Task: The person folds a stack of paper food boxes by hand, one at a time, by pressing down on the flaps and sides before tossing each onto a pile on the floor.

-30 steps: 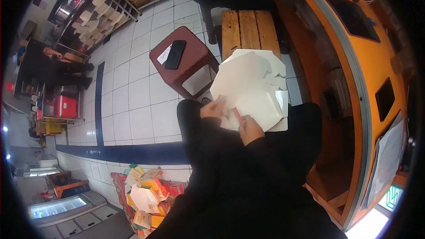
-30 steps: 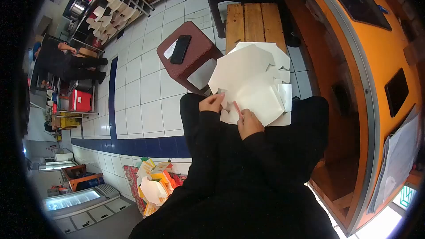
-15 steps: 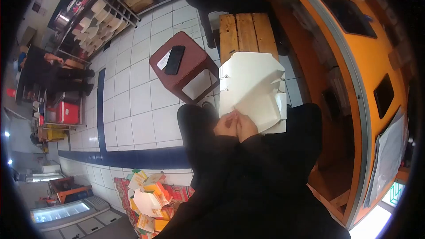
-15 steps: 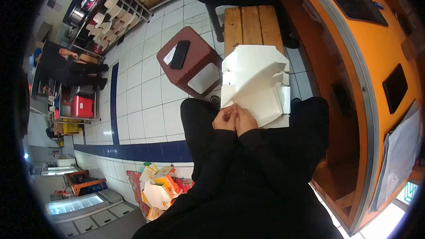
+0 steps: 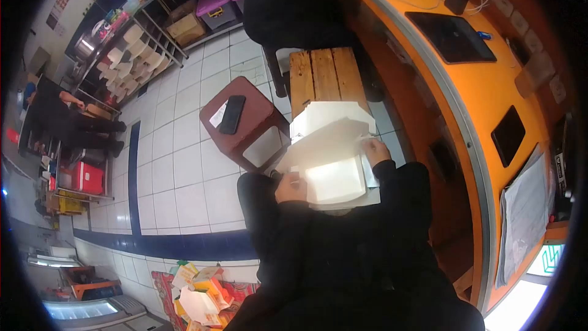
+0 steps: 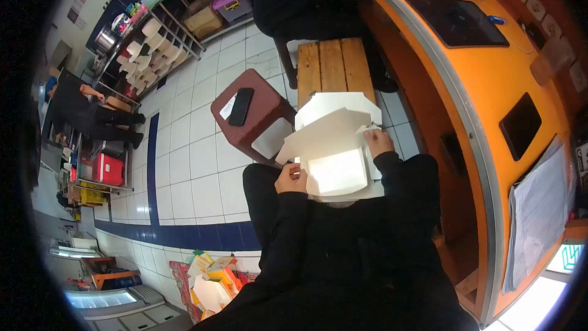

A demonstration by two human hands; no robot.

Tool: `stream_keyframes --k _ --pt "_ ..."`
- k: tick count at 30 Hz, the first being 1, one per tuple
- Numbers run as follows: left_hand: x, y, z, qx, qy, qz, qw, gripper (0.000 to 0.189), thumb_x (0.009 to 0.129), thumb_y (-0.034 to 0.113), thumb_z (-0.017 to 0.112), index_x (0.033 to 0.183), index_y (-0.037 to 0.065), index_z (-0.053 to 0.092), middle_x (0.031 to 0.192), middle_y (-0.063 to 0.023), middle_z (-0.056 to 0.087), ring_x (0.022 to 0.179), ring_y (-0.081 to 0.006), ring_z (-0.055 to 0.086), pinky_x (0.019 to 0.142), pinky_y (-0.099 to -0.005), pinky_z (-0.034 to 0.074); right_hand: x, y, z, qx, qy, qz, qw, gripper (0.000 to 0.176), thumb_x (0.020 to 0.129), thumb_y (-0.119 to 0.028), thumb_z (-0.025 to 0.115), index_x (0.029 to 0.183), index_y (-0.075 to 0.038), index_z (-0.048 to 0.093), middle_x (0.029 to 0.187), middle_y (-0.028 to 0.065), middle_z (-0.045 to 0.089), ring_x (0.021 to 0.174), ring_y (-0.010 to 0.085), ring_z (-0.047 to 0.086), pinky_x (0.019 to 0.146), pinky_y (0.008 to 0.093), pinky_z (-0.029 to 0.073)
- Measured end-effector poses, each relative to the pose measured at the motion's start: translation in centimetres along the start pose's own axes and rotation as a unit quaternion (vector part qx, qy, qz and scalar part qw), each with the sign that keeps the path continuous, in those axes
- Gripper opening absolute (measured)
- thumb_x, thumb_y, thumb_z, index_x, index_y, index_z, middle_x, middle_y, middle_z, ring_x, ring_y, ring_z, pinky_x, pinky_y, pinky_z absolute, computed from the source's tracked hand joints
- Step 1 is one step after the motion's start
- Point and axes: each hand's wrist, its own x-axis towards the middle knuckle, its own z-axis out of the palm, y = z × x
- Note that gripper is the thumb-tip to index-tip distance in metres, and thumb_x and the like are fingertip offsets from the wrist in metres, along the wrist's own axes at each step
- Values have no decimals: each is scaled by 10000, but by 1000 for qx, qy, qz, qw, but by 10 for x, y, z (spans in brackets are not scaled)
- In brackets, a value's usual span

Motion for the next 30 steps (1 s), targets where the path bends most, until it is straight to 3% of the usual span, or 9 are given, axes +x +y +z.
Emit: stream_keyframes --k 1,3,4,7,9,13,17,25,30 --pt "2 6 -1 -3 2 5 1000 218 801 145 705 979 24 668 859 -118 704 763 -211 690 685 -314 548 1 0 0 1 4 -4 1000 390 910 -372 595 930 15 633 946 227 632 896 370 606 800 434 472" --pt "-2 23 -5 256 133 273 918 207 816 178 718 962 44 661 836 -104 679 730 -229 664 636 -345 528 -7 -9 -1 33 29 -10 999 400 900 -381 605 847 16 596 868 211 646 803 352 619 730 423 475" --pt "-2 37 -5 230 108 321 913 213 822 214 732 946 58 658 829 -106 655 715 -238 639 606 -372 504 -13 -20 -9 7 22 -6 1000 411 887 -389 617 812 15 597 762 195 629 718 342 614 670 417 468" --pt "-23 68 30 14 -152 81 985 376 818 367 736 954 23 667 802 -122 689 683 -239 668 651 -358 529 -27 -38 -19 -1 5 -10 1000 408 879 -380 627 759 10 597 679 190 597 655 351 593 648 421 465" --pt "-26 68 54 0 -233 61 970 393 813 397 717 912 17 695 792 -152 715 736 -264 707 702 -350 547 -32 -47 -22 -37 -22 14 999 366 870 -348 648 759 0 635 698 154 631 683 295 612 675 387 473" --pt "-26 61 80 33 -200 41 978 329 813 356 657 868 40 732 783 -156 712 731 -298 701 708 -370 549 -39 -28 -7 -63 -6 -9 998 350 892 -320 644 775 9 650 675 120 660 659 260 672 637 367 516" --pt "-16 55 81 41 -259 -50 964 338 827 347 579 929 67 741 874 -163 714 857 -345 688 805 -409 533 -43 -36 0 111 -103 108 983 262 936 -213 627 856 35 646 688 82 688 571 124 662 519 248 517" --pt "-8 41 93 0 -248 -87 965 330 832 337 574 947 76 739 874 -177 707 857 -349 686 794 -421 530 -58 -60 2 -154 -72 -43 984 160 884 -205 596 858 -49 622 857 217 674 829 417 642 726 486 518" --pt "-7 30 99 -39 -218 -93 971 308 840 311 567 927 69 737 870 -179 704 863 -366 677 793 -425 527 -61 -50 5 -174 -81 -53 980 201 873 -256 610 861 -55 608 770 182 669 781 389 654 692 478 497"
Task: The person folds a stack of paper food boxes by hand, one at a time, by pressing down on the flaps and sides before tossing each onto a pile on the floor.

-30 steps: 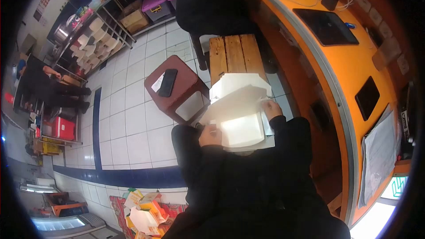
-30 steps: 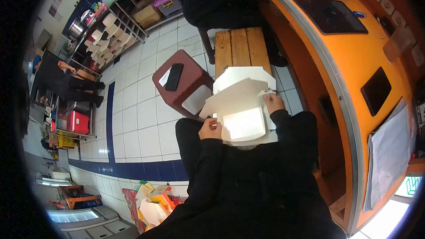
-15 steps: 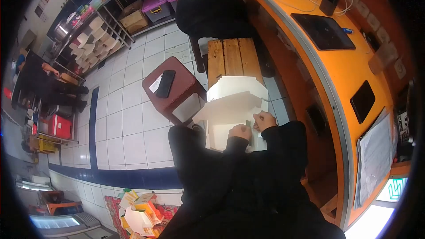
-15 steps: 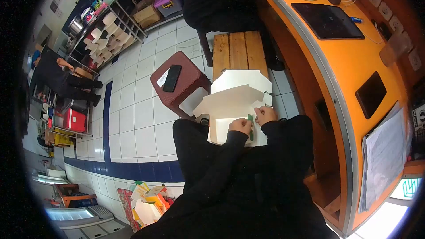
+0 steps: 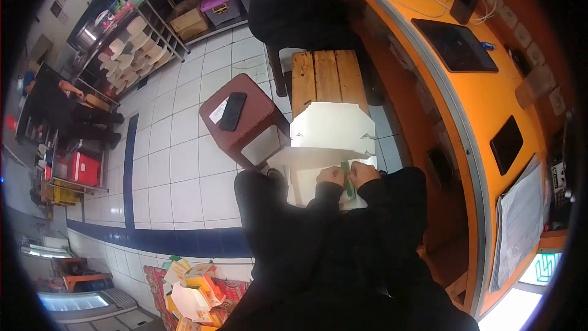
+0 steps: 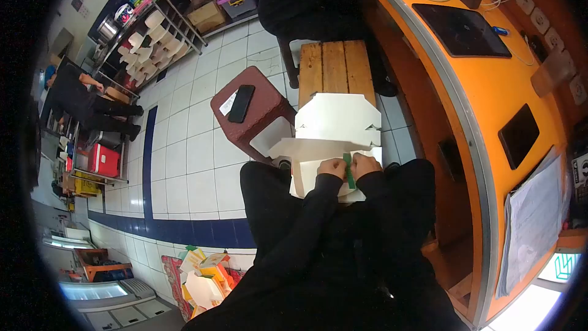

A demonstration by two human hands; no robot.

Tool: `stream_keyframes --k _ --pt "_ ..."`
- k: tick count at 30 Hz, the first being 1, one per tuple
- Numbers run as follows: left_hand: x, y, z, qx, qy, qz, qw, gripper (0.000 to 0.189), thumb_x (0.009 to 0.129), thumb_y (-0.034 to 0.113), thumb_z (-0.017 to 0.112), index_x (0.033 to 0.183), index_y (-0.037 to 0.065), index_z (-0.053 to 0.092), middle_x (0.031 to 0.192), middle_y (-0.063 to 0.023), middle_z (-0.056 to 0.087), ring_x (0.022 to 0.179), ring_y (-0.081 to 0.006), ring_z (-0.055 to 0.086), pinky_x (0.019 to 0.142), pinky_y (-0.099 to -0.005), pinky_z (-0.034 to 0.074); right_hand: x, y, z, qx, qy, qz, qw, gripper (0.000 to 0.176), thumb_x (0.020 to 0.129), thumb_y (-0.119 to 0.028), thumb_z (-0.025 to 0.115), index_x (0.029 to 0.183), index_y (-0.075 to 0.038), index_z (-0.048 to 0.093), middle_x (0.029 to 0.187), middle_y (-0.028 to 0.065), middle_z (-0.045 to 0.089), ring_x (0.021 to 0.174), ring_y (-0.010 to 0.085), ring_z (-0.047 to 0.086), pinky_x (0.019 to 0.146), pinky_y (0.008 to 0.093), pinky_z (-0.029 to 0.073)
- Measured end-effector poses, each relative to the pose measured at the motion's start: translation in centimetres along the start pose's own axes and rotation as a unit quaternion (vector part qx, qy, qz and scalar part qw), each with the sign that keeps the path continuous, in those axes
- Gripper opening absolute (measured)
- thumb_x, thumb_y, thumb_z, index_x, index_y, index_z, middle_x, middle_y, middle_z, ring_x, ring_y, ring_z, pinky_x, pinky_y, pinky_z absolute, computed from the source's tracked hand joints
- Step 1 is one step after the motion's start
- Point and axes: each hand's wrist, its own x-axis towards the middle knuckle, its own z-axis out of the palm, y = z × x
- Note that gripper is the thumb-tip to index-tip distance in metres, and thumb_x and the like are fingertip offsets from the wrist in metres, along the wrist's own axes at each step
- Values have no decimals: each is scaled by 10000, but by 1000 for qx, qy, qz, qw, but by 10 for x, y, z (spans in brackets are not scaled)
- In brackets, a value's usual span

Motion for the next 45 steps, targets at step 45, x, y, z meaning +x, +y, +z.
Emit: stream_keyframes --k 45 --pt "-37 -12 -140 325 139 116 928 359 892 329 614 1138 69 634 1106 -189 631 1028 -367 588 860 -464 458 -33 60 21 71 176 137 972 194 868 -139 672 939 -13 542 846 128 633 745 286 624 706 394 493"
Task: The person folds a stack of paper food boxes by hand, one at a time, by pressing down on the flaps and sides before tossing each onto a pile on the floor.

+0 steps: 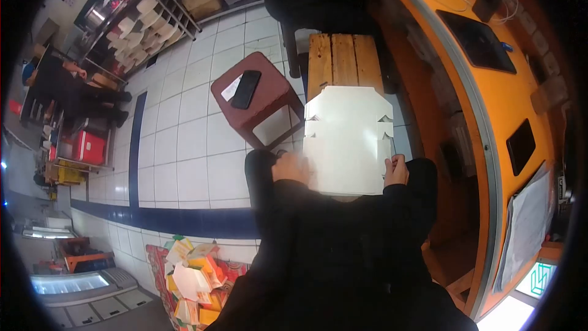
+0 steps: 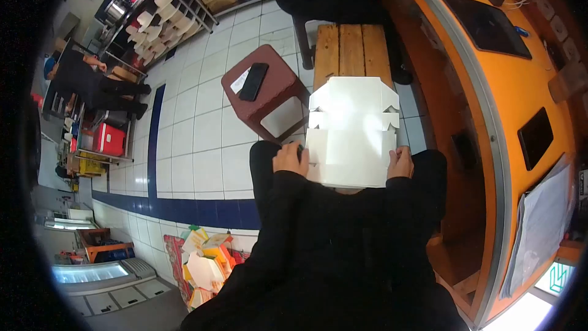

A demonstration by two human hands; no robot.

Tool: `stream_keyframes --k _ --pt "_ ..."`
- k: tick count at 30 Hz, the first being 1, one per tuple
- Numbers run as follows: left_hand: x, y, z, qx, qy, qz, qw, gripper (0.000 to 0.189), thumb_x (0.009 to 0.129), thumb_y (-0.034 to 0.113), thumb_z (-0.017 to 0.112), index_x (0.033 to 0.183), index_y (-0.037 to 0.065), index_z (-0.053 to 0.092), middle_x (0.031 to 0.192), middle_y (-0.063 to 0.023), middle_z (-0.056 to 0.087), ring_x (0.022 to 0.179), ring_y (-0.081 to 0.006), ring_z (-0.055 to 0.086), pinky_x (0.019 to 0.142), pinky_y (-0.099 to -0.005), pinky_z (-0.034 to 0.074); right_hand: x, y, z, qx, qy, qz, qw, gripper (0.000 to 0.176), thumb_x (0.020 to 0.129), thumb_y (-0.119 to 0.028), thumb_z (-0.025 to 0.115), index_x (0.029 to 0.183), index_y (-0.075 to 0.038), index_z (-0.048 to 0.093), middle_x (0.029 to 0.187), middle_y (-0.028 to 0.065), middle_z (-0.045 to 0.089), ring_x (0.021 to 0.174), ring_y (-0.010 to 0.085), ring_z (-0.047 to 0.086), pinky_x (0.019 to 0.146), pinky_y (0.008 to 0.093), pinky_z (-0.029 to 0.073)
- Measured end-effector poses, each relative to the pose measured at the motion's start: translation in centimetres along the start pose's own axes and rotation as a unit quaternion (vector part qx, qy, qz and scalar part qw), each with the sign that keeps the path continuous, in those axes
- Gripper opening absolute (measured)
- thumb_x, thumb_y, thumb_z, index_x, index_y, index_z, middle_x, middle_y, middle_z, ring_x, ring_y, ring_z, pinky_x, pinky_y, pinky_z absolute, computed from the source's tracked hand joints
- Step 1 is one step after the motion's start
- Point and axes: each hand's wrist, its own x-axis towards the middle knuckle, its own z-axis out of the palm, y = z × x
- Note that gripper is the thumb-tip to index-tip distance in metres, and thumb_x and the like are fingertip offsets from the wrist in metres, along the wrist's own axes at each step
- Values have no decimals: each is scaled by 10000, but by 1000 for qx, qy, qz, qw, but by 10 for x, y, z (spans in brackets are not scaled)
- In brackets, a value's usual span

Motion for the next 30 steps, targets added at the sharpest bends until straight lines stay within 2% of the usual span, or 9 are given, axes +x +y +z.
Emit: stream_keyframes --k 3,11,13,14,16,19,23,26,30 --pt "8 15 6 -18 -60 -47 997 428 891 405 609 1157 71 637 1157 -189 611 1098 -375 554 915 -463 437 4 -1 -10 293 -35 39 955 199 988 -181 539 1095 -41 447 911 121 669 745 167 622 625 327 491" --pt "-4 -5 38 -181 -64 -34 981 540 811 394 706 1167 1 608 1009 -204 682 930 -350 665 837 -428 508 8 3 -9 412 -84 164 892 237 983 -220 560 1154 -72 489 857 100 664 678 133 594 541 274 453" --pt "-2 6 31 -175 -77 -33 981 543 798 367 718 1173 -7 598 989 -198 686 930 -340 671 837 -418 509 4 -10 -8 191 -41 -11 981 277 955 -231 600 1177 -74 546 979 140 689 831 256 689 662 311 530" --pt "-5 18 22 -118 -135 6 984 593 793 373 709 1229 -1 564 1095 -204 653 1038 -337 628 903 -444 478 -2 -25 -18 193 -124 58 972 361 918 -315 648 1196 -92 594 1030 151 684 985 291 671 805 331 521" --pt "-14 36 16 -57 -196 46 978 646 787 379 699 1286 5 530 1200 -210 619 1147 -335 585 970 -470 447 -17 -53 -30 44 -152 -106 982 466 903 -404 648 1273 -132 573 1133 152 629 1024 279 649 829 382 514" --pt "-28 47 24 130 -188 76 971 850 776 493 638 1455 63 359 1520 -161 301 1424 -382 200 1092 -695 130 -26 -65 -31 -164 -234 -118 951 533 886 -447 647 1335 -179 545 1186 142 541 992 283 643 781 419 523" --pt "-28 41 30 170 -114 138 969 802 780 501 627 1415 55 423 1489 -182 341 1421 -389 216 1091 -705 112 -27 -49 -18 -186 -204 -129 952 505 895 -390 629 1361 -224 525 1154 128 475 952 290 634 746 444 523" --pt "-17 52 18 184 16 171 968 613 805 425 637 1286 54 556 1399 -196 442 1338 -394 352 1066 -639 257 -24 -41 -15 -141 -188 -112 966 457 890 -297 620 1340 -271 547 1101 122 479 914 299 635 740 444 526" --pt "-7 84 47 -136 39 98 985 374 863 333 660 1065 19 653 982 -178 642 834 -307 628 765 -426 490 -28 -36 -16 -121 -162 -113 973 449 858 -191 616 1290 -311 588 1089 125 468 880 310 636 737 438 529"
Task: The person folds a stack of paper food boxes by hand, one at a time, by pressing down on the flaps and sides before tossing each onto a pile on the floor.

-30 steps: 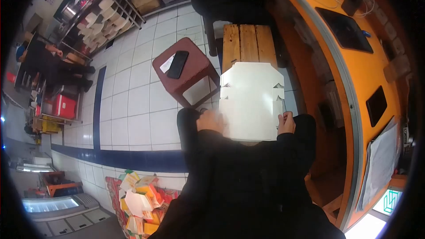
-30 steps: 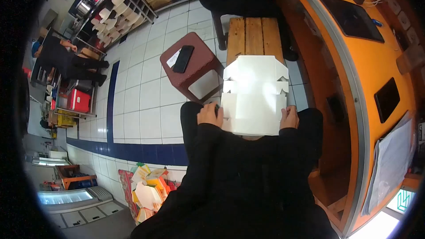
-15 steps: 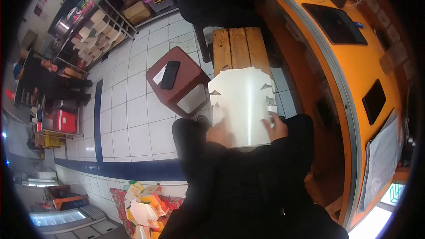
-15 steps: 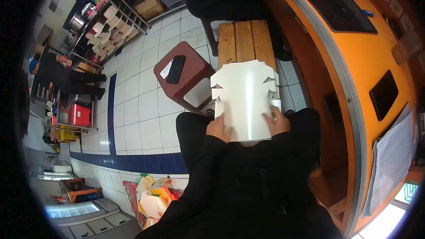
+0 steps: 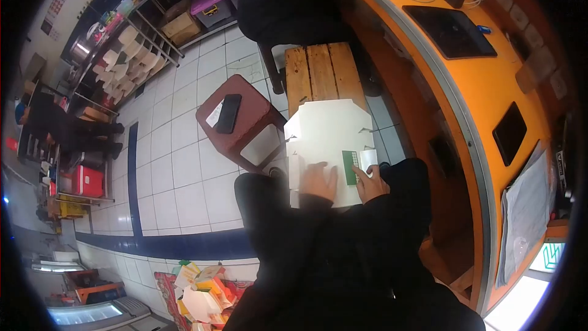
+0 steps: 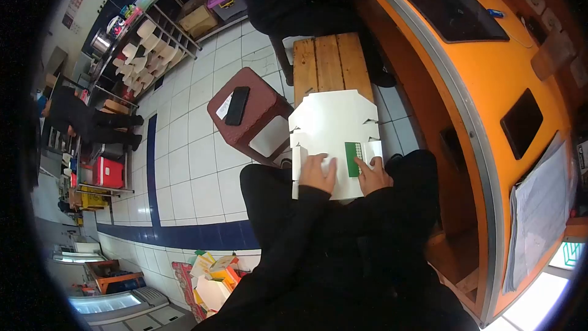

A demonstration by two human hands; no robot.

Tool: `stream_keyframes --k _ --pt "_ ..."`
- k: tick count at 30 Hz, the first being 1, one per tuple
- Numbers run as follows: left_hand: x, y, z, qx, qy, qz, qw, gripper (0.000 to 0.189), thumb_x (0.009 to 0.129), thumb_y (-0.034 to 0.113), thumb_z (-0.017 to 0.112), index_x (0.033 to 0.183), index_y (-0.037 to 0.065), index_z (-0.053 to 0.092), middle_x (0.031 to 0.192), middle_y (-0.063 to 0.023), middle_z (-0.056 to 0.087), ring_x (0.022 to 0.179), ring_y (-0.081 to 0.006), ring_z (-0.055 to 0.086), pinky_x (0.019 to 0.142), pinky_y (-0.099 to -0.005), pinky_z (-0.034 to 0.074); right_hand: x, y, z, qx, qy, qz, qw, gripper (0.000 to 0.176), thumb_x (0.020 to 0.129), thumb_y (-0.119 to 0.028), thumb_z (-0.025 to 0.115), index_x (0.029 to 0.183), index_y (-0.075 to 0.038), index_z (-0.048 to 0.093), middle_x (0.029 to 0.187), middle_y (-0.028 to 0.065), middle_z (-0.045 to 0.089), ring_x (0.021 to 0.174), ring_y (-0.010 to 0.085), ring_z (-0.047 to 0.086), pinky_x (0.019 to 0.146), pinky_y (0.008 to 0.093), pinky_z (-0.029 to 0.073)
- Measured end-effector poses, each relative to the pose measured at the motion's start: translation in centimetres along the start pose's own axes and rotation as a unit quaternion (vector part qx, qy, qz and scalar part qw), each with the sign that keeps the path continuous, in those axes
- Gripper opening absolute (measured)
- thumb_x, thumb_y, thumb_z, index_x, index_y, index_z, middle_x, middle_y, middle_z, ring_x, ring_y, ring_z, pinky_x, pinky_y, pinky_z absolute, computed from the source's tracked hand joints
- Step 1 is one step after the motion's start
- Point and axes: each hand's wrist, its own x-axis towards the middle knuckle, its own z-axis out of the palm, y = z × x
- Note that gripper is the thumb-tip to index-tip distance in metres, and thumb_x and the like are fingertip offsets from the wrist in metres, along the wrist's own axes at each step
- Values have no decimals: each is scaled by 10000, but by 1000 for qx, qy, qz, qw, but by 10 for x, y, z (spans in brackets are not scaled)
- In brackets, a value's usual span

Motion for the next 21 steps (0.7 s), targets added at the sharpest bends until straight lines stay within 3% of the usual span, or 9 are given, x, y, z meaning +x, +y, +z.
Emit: stream_keyframes --k 4,6,8,9,10,12,14,18,21 --pt "12 -40 91 -253 -259 -162 918 350 924 296 639 1062 -24 663 876 -139 683 707 -179 658 589 -305 545 0 10 5 42 37 -6 998 456 836 -151 609 1256 -327 609 1103 128 457 859 328 627 743 433 534" --pt "15 -43 101 -331 -253 -207 885 317 930 256 628 1055 -33 660 877 -123 676 707 -167 651 595 -287 563 -5 16 0 70 72 -28 995 539 812 -84 640 1314 -262 561 1167 124 454 856 318 633 763 422 546" --pt "17 -41 95 -399 -249 -258 844 285 935 216 616 1048 -42 657 878 -107 669 707 -156 645 601 -269 581 -9 35 13 261 180 17 948 637 772 -17 692 1361 -159 494 1180 136 475 850 284 647 774 391 558" --pt "18 -33 84 -424 -236 -276 830 283 935 205 612 1052 -50 650 900 -110 667 728 -167 648 634 -282 596 -13 51 26 393 114 89 908 691 765 32 708 1385 -85 427 1118 145 544 850 252 655 765 352 565" --pt "18 -32 82 -449 -223 -294 814 282 935 194 609 1057 -58 643 923 -113 666 749 -178 652 668 -294 612 -20 48 26 393 111 92 908 691 765 32 708 1385 -85 427 1118 145 544 850 252 655 765 352 565" --pt "19 -32 84 -475 -221 -301 797 269 937 165 601 1080 -62 631 950 -117 665 783 -177 655 680 -296 610 -34 43 25 591 56 117 796 552 795 8 702 1307 -73 512 1009 147 614 846 235 670 741 330 569" --pt "16 -34 91 -502 -218 -306 779 261 939 136 594 1103 -66 619 978 -121 663 818 -176 659 692 -299 609 -36 33 24 547 87 99 827 458 813 -2 693 1248 -64 565 993 142 634 853 224 677 740 325 570" --pt "7 -36 100 -470 -227 -175 835 266 943 69 566 1171 -66 589 1017 -126 666 873 -193 664 736 -296 596 -34 -4 -1 350 141 -1 926 204 858 -37 667 1060 -48 691 975 124 670 859 194 691 744 303 566" --pt "-1 -25 94 -454 -227 -159 847 291 938 41 560 1210 -60 577 1042 -135 672 894 -200 667 772 -295 582 -30 -8 4 294 171 -10 940 179 877 -62 643 1046 -60 703 967 108 673 817 216 691 711 302 554"
